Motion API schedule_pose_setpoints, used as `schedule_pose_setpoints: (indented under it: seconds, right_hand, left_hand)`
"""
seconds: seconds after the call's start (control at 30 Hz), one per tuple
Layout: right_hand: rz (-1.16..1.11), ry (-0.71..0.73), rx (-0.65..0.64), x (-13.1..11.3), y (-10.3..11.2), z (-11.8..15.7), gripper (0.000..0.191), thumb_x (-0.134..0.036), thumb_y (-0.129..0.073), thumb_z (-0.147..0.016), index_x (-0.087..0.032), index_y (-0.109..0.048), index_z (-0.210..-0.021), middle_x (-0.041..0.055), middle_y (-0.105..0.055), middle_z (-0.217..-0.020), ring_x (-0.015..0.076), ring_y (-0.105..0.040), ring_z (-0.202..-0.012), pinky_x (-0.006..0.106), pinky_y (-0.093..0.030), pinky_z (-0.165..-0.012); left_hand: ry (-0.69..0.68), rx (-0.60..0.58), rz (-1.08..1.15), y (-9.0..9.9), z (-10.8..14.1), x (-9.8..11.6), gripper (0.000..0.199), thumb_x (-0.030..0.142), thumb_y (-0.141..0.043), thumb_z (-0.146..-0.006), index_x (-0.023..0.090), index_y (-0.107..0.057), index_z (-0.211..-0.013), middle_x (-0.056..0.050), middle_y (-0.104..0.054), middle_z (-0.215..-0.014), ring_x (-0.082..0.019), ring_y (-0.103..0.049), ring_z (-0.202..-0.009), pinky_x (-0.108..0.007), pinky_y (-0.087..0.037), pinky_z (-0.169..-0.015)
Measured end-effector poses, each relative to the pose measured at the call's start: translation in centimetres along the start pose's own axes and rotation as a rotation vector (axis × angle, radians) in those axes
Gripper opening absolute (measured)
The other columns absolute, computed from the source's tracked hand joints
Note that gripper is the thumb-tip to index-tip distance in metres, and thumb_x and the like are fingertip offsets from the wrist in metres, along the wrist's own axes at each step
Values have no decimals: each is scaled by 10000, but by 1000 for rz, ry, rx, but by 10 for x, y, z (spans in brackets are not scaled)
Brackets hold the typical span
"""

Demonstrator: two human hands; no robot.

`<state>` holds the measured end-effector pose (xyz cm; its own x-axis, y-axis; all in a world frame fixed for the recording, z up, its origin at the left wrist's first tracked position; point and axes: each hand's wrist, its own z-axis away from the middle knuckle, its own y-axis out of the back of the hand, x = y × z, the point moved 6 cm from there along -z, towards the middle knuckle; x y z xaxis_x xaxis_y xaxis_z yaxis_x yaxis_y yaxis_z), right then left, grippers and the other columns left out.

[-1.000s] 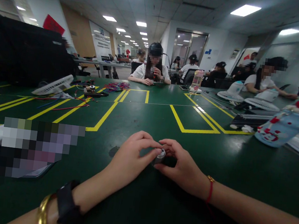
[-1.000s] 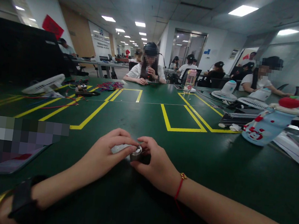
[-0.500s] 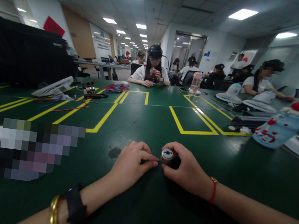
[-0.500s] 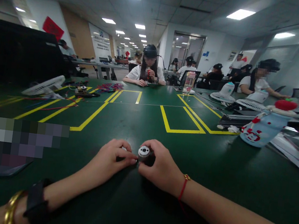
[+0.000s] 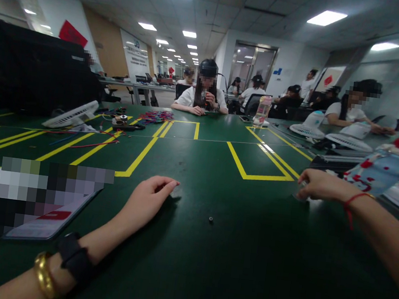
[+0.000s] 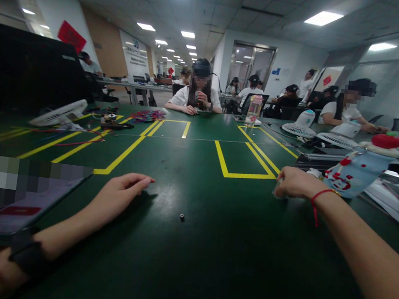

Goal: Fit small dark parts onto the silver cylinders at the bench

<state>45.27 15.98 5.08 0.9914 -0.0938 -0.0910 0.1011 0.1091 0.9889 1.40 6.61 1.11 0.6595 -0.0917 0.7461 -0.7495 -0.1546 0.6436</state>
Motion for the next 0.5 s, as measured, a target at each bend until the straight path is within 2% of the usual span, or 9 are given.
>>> schedule_pose_setpoints:
  seconds: [0.07,0.1,0.17,0.2,0.27,0.33,0.4,0.43,0.5]
  right_hand:
    - [37,44,109,-15,4,8,670,-457,-740,-505,-106,-571,-1050,187,-588,-1049,311,-569,-909,421,-473,-735]
    - [43,111,200,-33,7,18,726,-514,-723,-526,-111,-556,-1106,196,-548,-1130,333,-531,-996,450,-454,-797]
    - [-5,338,372,-85,6,50,678,-568,-632,-649,-148,-538,-1173,166,-500,-1214,322,-464,-1101,476,-404,-893]
    - [-65,515,392,-116,-1,70,562,-526,-564,-746,-179,-539,-1187,128,-505,-1217,274,-458,-1114,451,-387,-932]
    - [-190,806,278,-172,-26,108,445,-431,-500,-836,-222,-526,-1227,83,-522,-1199,194,-477,-1073,369,-405,-922]
    - [-218,962,152,-210,-50,135,283,-323,-484,-865,-233,-617,-1098,60,-578,-1076,158,-502,-979,312,-431,-848]
    - [-202,976,84,-221,-60,142,230,-240,-450,-879,-208,-670,-939,54,-605,-946,141,-518,-891,281,-433,-790]
    - [-193,933,86,-217,-57,138,243,-219,-432,-882,-196,-674,-897,53,-609,-911,136,-524,-864,276,-430,-780]
    - [-159,778,162,-190,-36,118,247,-222,-428,-876,-181,-668,-915,57,-618,-915,140,-537,-849,282,-421,-784]
  left_hand:
    - [-8,-8,-19,-3,1,2,390,494,-451,-826,204,-680,-951,-42,-688,-893,-213,-602,-796,-312,-430,-693]
    - [-7,-10,-26,-4,1,2,386,493,-450,-828,207,-679,-950,-40,-686,-883,-211,-601,-792,-312,-428,-689]
    - [-3,-10,-32,-4,2,3,384,497,-448,-831,212,-675,-954,-35,-682,-877,-207,-598,-783,-311,-424,-683]
    - [-4,-10,-35,-4,2,3,382,498,-449,-831,213,-674,-952,-33,-680,-879,-206,-598,-786,-312,-423,-687]
    - [-13,-12,-39,-4,3,3,376,495,-451,-832,212,-673,-943,-33,-676,-887,-206,-596,-805,-314,-421,-703]
    - [-28,-15,-41,-3,4,4,370,487,-450,-835,209,-673,-934,-34,-672,-897,-207,-594,-829,-316,-419,-722]
    - [-40,-17,-49,-4,5,4,363,480,-449,-837,209,-673,-930,-34,-669,-901,-209,-591,-844,-317,-417,-731]
    - [-45,-18,-54,-4,5,4,362,478,-448,-837,210,-673,-928,-34,-669,-903,-210,-590,-847,-318,-417,-732]
    - [-44,-16,-62,-5,5,4,362,478,-446,-834,212,-676,-920,-35,-669,-904,-214,-590,-847,-320,-418,-730]
